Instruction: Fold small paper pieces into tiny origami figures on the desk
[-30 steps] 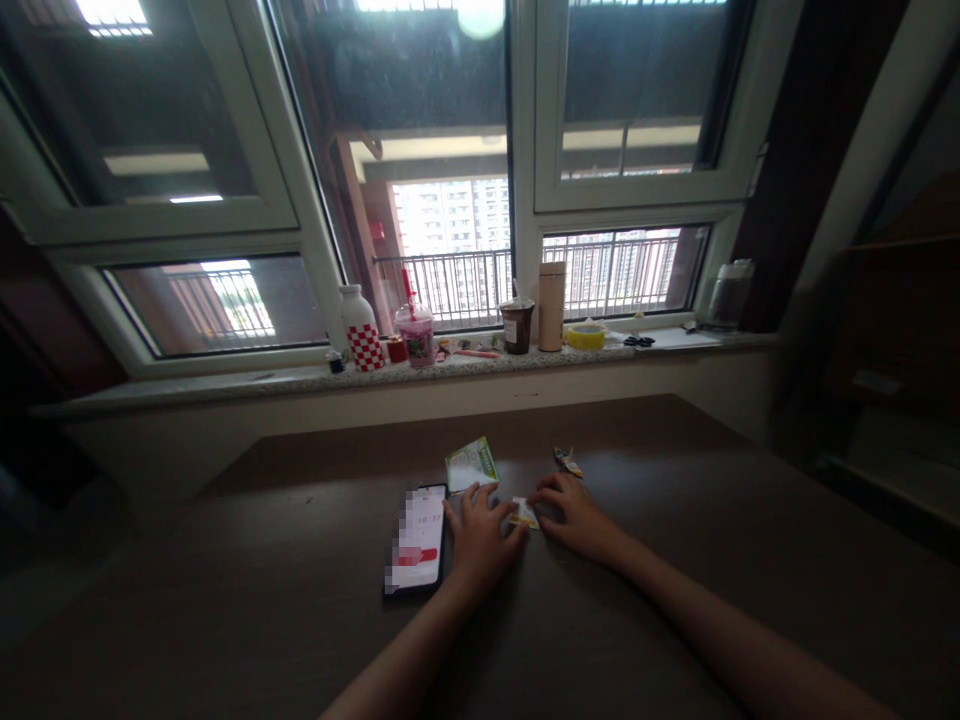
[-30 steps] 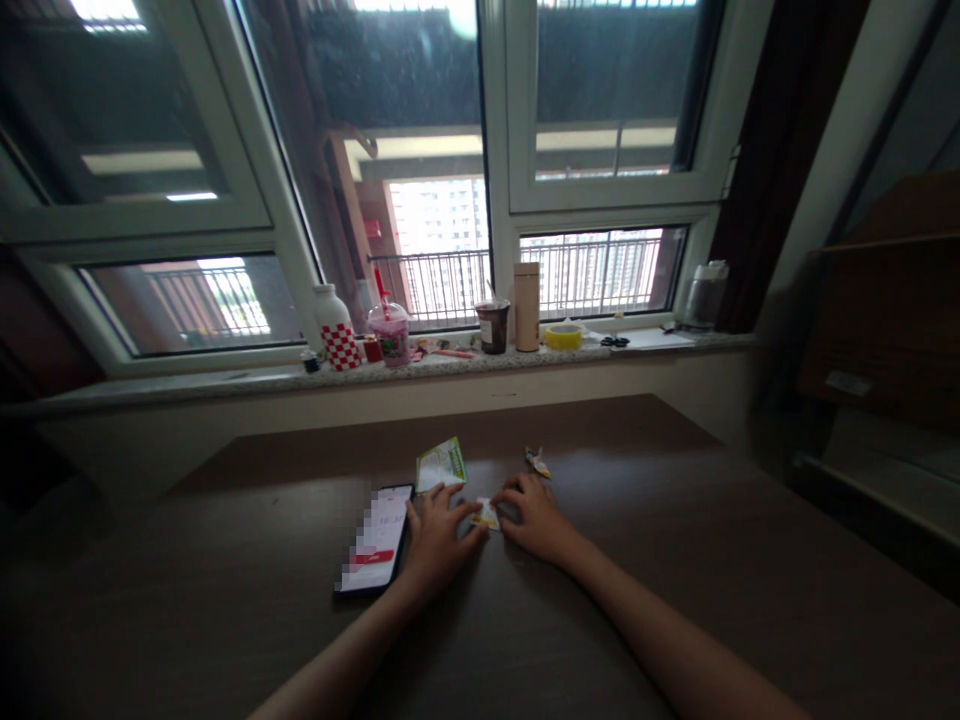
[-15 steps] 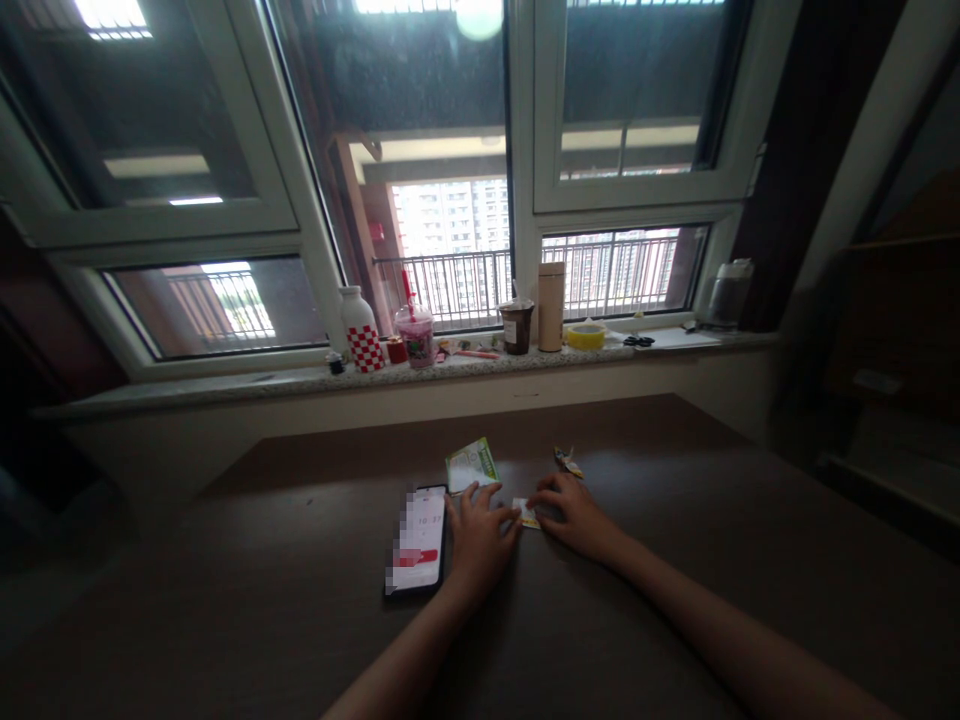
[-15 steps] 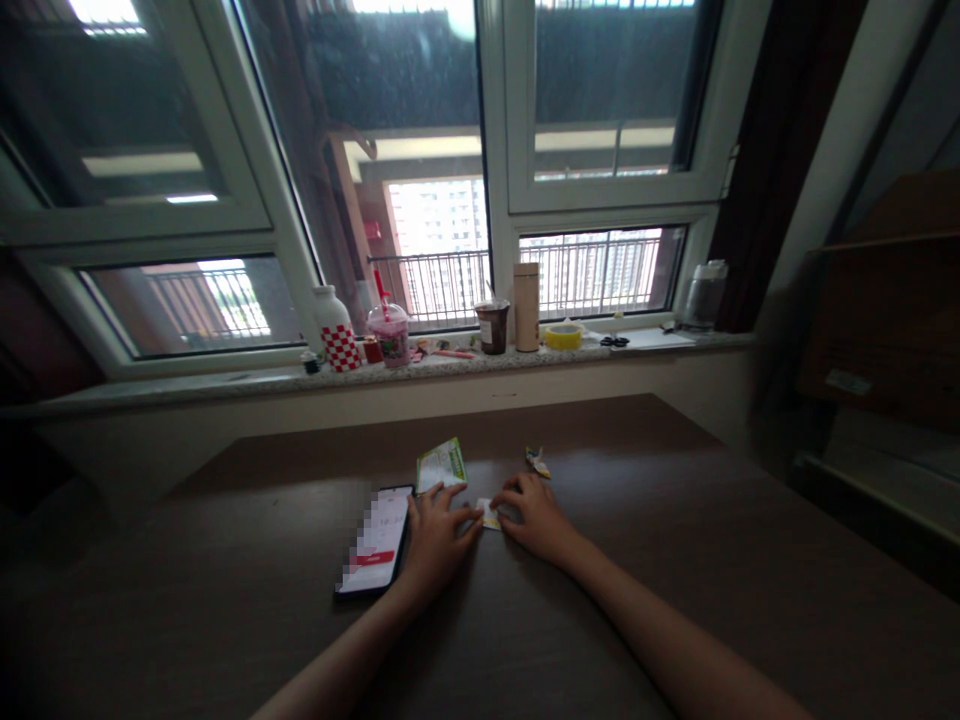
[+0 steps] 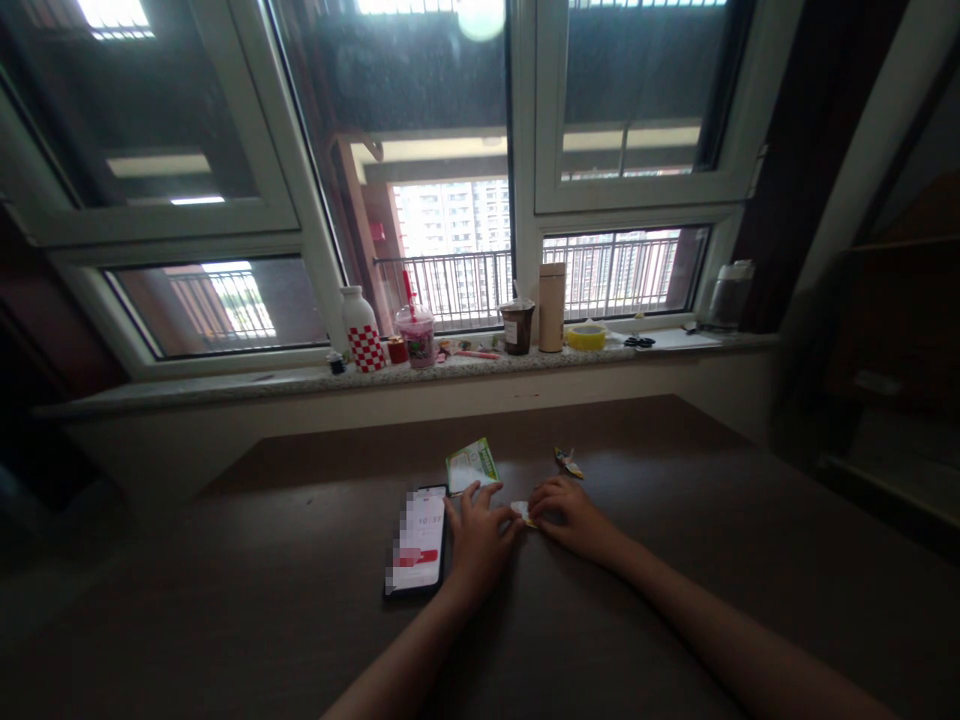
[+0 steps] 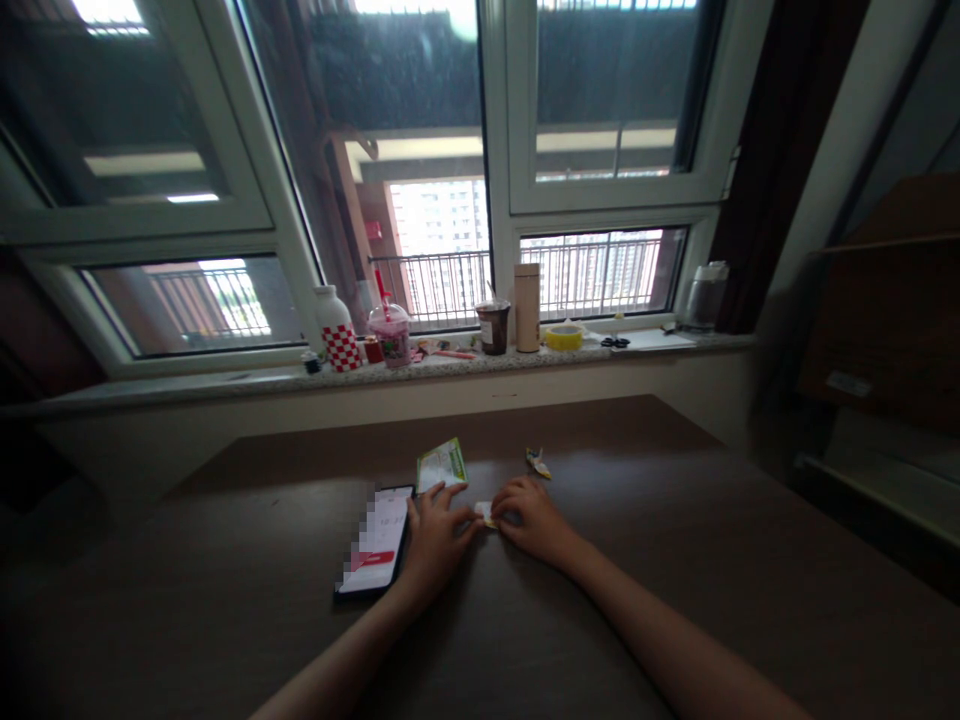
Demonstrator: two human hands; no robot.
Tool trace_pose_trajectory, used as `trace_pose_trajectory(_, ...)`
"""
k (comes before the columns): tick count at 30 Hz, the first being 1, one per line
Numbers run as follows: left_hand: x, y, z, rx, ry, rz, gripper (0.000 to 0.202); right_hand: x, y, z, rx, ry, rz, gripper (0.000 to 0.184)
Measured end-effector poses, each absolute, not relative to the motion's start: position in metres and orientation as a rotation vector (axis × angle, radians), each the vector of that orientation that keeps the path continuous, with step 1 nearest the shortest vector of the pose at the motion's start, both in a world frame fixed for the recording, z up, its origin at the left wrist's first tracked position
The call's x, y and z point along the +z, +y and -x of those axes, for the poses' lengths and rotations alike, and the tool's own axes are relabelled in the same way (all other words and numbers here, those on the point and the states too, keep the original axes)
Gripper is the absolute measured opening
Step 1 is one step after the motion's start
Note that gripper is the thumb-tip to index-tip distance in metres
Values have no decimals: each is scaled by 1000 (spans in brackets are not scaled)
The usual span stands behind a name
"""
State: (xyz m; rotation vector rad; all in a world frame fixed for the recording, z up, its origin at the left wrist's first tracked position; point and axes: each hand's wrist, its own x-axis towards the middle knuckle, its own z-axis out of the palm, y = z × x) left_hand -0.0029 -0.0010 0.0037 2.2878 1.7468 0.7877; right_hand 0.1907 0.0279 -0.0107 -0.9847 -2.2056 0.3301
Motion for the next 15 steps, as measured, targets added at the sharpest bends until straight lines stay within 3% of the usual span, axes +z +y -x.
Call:
trace_pose_trajectory(7,4,-1,3,834,1718,-2282,12,-7,26,-190,358,-2223,976,4)
trace_pose_trajectory(15,0,1,4,797,1744,-2299,19,-10,29,-191,419,-2205,964,10)
